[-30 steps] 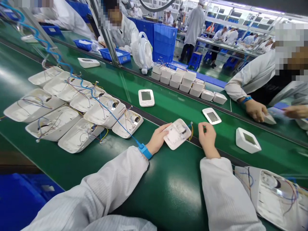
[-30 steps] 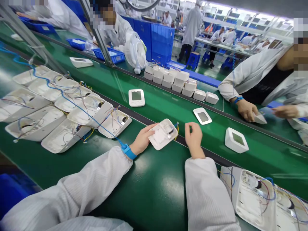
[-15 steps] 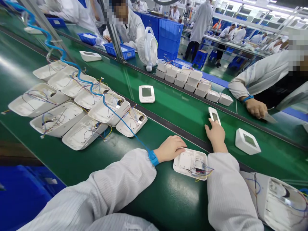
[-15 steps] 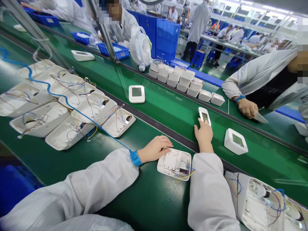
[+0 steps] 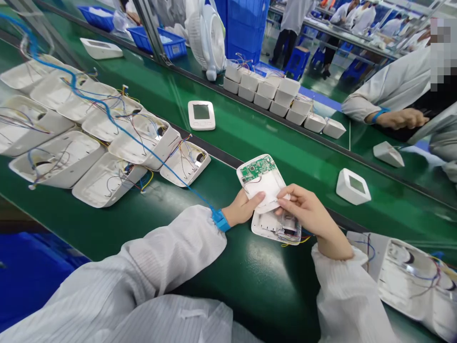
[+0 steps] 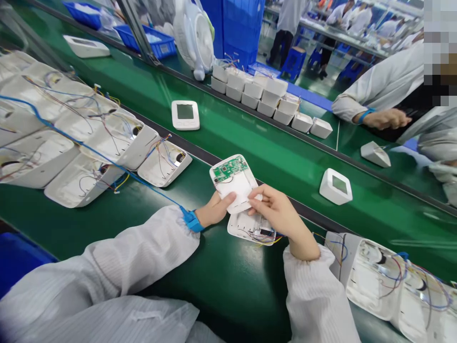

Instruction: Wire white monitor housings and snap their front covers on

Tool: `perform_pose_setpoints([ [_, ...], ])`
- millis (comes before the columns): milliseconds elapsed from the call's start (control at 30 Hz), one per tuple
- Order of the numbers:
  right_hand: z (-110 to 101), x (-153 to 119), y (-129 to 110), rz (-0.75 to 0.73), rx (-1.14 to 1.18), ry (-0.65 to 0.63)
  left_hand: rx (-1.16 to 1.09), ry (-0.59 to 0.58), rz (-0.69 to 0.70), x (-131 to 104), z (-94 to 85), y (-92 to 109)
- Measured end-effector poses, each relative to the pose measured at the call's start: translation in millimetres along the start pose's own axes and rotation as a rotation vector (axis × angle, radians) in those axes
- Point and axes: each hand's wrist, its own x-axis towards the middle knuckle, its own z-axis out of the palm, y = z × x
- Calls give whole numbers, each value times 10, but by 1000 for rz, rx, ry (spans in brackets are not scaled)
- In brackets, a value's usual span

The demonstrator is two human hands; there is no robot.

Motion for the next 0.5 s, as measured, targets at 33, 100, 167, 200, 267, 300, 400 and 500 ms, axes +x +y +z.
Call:
perform_pose_setpoints([
  [33,-10,-60,-83,1,-53,-73,-149,-1,-82,-50,45,16],
  [100,-80,-171,-187,-5,-253,-155,-403,-28,-232,-126,119,57],
  [167,-188,-267,-206,9,-516,-104,-587,-77,-335,-146,151,93],
  [200,-245,-310,-193,30,-647,-44,-649,-98,-361,-134,150,106],
  [267,-340,-383,-154,88,-836,53,-714,-109,-358,-80,122,117],
  [300,-371,-415,-142,115,-869,48,-723,-90,-333,-47,102,117],
  [400,-375,-479,-175,127,-749,-146,-746,0,-282,33,56,113],
  [500,-269,-466,-252,44,-574,-240,-784,14,-350,57,45,123],
])
